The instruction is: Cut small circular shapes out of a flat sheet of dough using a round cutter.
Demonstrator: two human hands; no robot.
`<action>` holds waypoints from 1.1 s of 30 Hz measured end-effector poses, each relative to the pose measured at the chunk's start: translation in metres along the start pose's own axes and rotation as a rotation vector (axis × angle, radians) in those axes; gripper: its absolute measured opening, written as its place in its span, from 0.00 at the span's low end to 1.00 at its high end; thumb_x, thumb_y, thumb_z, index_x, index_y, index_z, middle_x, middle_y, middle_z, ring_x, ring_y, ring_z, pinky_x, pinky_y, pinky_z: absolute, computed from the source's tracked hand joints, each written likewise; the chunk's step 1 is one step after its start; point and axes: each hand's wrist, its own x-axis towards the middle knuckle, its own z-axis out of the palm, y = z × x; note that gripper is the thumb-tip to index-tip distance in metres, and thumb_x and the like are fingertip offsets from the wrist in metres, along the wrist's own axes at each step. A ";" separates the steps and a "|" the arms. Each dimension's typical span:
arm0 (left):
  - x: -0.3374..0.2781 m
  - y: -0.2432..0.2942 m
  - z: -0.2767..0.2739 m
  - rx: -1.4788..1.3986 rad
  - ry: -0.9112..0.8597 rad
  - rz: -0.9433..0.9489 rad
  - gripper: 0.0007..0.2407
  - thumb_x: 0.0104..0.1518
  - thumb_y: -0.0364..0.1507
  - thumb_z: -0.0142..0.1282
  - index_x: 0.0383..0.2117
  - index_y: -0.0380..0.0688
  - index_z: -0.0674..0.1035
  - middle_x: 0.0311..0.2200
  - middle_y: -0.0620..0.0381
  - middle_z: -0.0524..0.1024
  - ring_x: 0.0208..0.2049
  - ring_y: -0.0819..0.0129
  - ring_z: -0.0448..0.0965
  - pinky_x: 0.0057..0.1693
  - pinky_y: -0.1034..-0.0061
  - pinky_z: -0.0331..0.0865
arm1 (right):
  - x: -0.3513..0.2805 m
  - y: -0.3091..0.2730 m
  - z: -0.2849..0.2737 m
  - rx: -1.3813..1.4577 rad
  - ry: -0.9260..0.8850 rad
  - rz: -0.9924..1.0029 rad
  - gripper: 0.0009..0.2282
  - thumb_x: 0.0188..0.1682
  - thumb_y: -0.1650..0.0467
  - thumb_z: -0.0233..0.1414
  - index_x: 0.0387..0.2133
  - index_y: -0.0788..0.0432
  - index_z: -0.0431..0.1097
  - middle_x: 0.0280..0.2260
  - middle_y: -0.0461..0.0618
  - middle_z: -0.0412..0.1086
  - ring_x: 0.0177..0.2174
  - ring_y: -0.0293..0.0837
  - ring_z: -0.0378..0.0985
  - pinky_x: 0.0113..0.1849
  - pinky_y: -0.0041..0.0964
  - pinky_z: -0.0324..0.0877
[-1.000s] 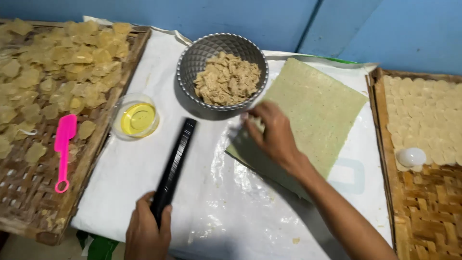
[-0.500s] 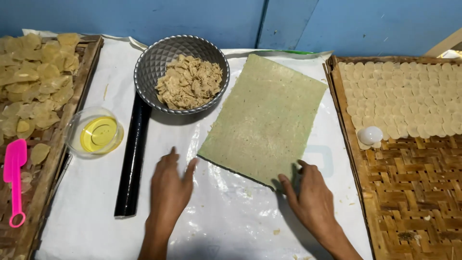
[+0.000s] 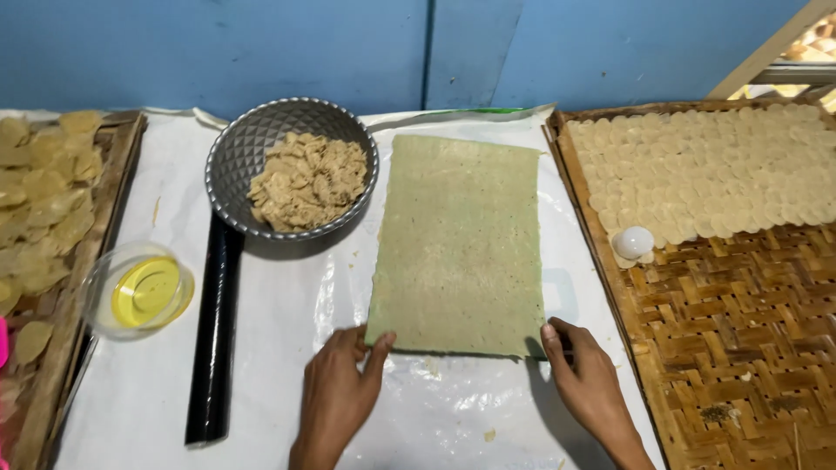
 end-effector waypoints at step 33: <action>0.139 0.045 0.028 -0.156 0.226 0.572 0.21 0.55 0.15 0.45 0.59 0.33 0.74 0.45 0.41 0.76 0.50 0.43 0.78 0.57 0.56 0.72 | 0.176 0.053 -0.063 -0.516 0.465 -0.170 0.23 0.53 0.58 0.50 0.57 0.58 0.68 0.43 0.65 0.71 0.43 0.68 0.79 0.40 0.60 0.75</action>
